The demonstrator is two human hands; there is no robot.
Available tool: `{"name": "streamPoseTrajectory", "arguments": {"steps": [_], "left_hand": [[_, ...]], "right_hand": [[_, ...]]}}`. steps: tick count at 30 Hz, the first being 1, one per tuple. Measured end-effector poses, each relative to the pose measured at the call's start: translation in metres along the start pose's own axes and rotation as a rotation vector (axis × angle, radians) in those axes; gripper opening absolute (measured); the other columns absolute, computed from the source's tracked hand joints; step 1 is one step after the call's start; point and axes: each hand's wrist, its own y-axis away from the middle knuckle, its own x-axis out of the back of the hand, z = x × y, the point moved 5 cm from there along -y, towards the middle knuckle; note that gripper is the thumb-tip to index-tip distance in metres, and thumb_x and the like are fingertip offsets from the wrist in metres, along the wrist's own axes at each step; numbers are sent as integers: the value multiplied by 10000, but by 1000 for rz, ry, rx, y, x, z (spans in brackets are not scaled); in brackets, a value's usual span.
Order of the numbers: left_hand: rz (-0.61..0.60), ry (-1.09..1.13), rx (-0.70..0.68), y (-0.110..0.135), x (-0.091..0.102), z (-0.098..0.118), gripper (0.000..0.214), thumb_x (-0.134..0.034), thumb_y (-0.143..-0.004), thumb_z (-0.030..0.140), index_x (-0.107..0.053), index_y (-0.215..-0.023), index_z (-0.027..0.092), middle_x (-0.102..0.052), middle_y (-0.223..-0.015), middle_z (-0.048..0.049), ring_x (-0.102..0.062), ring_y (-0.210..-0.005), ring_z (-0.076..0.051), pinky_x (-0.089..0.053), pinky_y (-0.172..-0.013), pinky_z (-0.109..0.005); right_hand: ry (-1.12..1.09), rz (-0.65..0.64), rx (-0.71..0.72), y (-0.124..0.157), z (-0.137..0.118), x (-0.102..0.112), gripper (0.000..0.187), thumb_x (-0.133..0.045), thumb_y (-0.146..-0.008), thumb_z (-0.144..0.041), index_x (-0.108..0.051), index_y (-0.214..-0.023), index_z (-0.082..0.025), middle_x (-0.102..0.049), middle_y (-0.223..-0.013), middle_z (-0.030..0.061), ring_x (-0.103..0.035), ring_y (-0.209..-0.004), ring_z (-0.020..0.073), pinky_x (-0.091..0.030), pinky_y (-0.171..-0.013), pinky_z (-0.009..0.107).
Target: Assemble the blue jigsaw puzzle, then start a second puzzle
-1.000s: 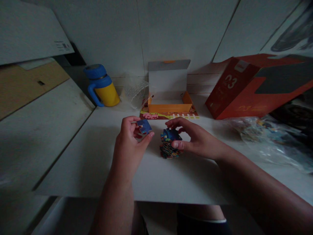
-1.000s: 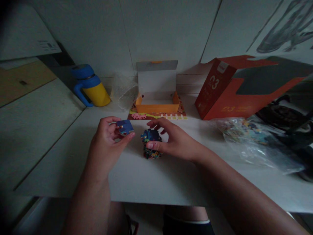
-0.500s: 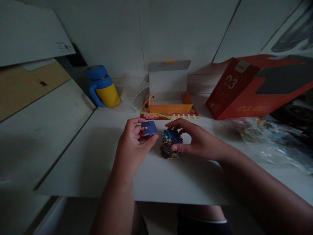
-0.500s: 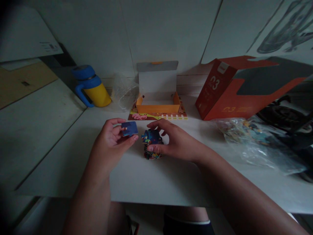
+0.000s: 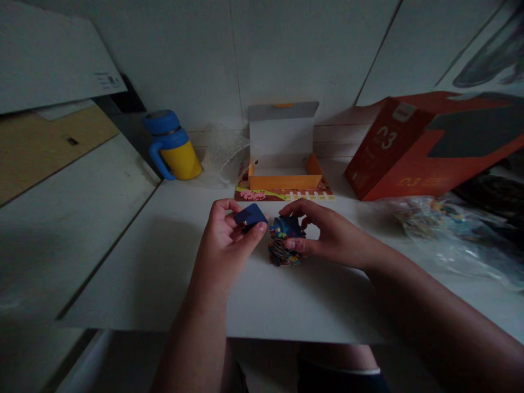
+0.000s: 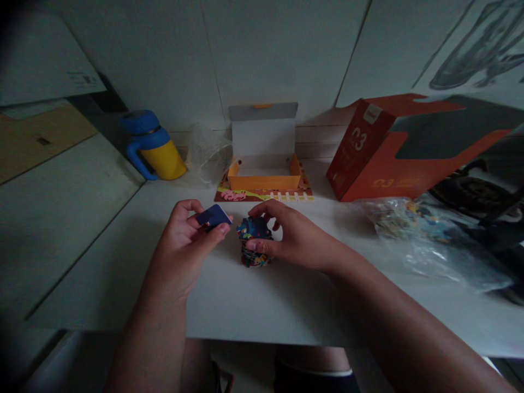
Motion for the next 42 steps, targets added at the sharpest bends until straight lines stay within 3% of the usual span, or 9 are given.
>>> {"name": "streamPoseTrajectory", "arguments": {"steps": [4,10,14,21,29,33,42], "left_hand": [[80,73,10,0,4,-1,413,-860,-903,272,-492,-1091,251,-818,-1015,-49,-763,-911,-166,-574,-790,-257],[128,23,32,-1,8,-3,430,-875,-898,295,-674,-1266,204,-805,-1057,-70,-691,-856,-142,-513,-689,-217],[125,-1,-11,-2,8,-2,327,-883,-889,302,-736,-1151,172,-783,-1034,-65,-651,-817,-129,-532,-715,-225],[84,20,29,-1,4,-4,294,-865,-904,337,-689,-1079,179,-766,-1026,-64,-702,-924,-173,-590,-813,-280],[14,-119,132,0,2,-10,304,-857,-898,419,-677,-987,191,-705,-937,-22,-659,-798,-145,-558,-612,-224],[5,-80,189,1,1,-11,356,-887,-852,389,-654,-1016,176,-744,-927,-38,-694,-758,-150,-598,-652,-261],[-32,-51,283,1,3,-8,530,-957,-754,274,-604,-1138,178,-771,-890,-11,-719,-729,-134,-595,-693,-247]], "right_hand": [[-1,9,2,0,2,0,531,-839,-908,-575,-671,-1297,-255,-727,-1255,89,-685,-1093,260,-572,-903,412],[8,74,70,-1,2,4,438,-861,-909,-508,-715,-1257,-286,-722,-1265,73,-685,-1111,252,-583,-876,399],[-9,111,52,-1,5,5,445,-883,-889,-487,-719,-1249,-283,-729,-1267,73,-699,-1084,250,-587,-875,406],[-92,89,48,0,1,4,485,-925,-841,-468,-730,-1235,-263,-766,-1262,77,-720,-1125,265,-571,-913,413],[-159,42,84,-1,-3,3,505,-937,-836,-434,-739,-1269,-268,-771,-1300,73,-714,-1208,266,-556,-1015,427],[-210,52,85,-1,-1,1,557,-968,-792,-440,-739,-1270,-269,-766,-1304,80,-715,-1212,274,-579,-1028,441],[-246,-16,102,-1,-1,-1,513,-923,-859,-402,-720,-1314,-279,-740,-1339,83,-703,-1241,263,-559,-1119,465]]}}
